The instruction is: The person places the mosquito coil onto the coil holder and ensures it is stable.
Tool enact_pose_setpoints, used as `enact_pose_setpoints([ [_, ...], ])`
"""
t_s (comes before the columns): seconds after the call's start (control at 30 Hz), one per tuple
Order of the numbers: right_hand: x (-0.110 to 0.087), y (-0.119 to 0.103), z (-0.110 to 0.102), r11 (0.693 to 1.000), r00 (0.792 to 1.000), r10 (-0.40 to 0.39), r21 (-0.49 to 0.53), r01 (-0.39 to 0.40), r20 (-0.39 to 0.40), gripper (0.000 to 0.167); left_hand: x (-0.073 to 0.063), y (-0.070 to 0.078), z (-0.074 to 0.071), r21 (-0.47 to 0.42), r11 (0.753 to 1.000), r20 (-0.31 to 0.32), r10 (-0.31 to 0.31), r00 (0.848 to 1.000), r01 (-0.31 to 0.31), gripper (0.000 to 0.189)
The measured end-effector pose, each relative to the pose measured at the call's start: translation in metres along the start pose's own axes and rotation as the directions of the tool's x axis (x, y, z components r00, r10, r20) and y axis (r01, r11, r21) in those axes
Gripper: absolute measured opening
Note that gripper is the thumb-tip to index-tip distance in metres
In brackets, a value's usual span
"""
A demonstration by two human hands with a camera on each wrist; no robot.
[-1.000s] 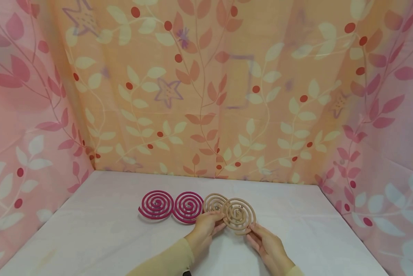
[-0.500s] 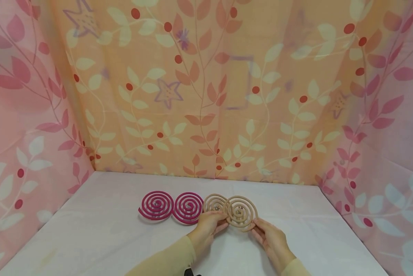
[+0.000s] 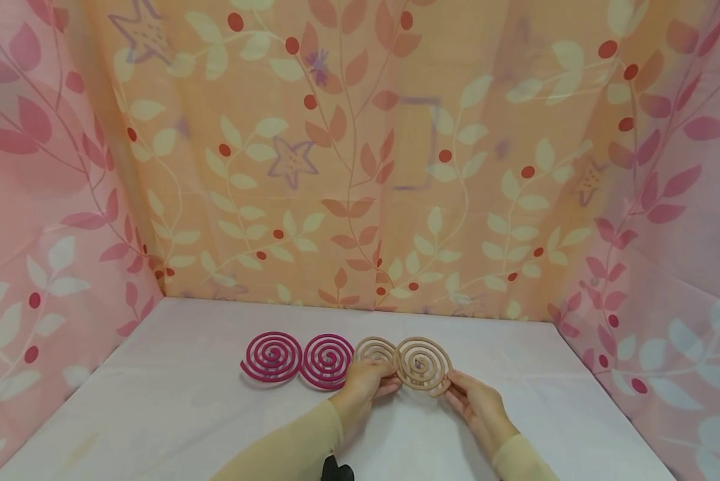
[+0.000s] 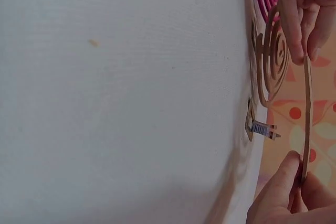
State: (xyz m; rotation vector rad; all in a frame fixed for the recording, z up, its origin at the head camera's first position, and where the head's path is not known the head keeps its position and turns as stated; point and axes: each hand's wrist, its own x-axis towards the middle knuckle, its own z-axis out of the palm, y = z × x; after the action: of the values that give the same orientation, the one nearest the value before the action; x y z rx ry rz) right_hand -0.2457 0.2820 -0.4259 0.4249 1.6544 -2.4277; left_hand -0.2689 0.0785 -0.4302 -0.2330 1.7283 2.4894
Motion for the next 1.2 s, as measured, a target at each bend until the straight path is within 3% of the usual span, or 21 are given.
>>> enact_pose_setpoints([
  [0.23, 0.006, -0.006, -0.003, 1.000, 1.000, 0.017, -0.010, -0.016, 0.010, 0.028, 0.006, 0.002, 0.001, 0.083, 0.995, 0.001, 0.061, 0.998, -0.061, 0.012],
  [0.4, 0.015, -0.010, -0.005, 1.000, 0.999, 0.022, -0.005, -0.022, 0.027, 0.030, 0.007, 0.006, 0.000, 0.128, 0.990, -0.014, 0.061, 0.998, -0.059, 0.008],
  [0.6, 0.026, -0.015, -0.006, 1.000, 0.998, 0.004, -0.013, -0.003, 0.059, 0.033, 0.011, 0.006, 0.004, 0.156, 0.985, -0.014, 0.070, 0.997, -0.067, 0.005],
  [0.9, 0.037, -0.020, -0.009, 0.999, 1.000, 0.002, -0.052, 0.000, 0.029, 0.029, 0.020, 0.000, 0.010, 0.161, 0.982, -0.001, 0.100, 0.995, -0.099, 0.006],
  [1.03, 0.041, -0.023, -0.007, 0.997, 1.000, 0.023, -0.070, -0.022, 0.015, 0.026, 0.021, -0.001, 0.010, 0.153, 0.982, -0.020, 0.113, 0.993, -0.108, 0.004],
  [1.2, 0.045, -0.025, -0.007, 0.996, 0.996, 0.068, -0.065, -0.064, 0.061, 0.030, 0.020, -0.001, 0.007, 0.194, 0.975, -0.021, 0.120, 0.993, -0.113, 0.004],
])
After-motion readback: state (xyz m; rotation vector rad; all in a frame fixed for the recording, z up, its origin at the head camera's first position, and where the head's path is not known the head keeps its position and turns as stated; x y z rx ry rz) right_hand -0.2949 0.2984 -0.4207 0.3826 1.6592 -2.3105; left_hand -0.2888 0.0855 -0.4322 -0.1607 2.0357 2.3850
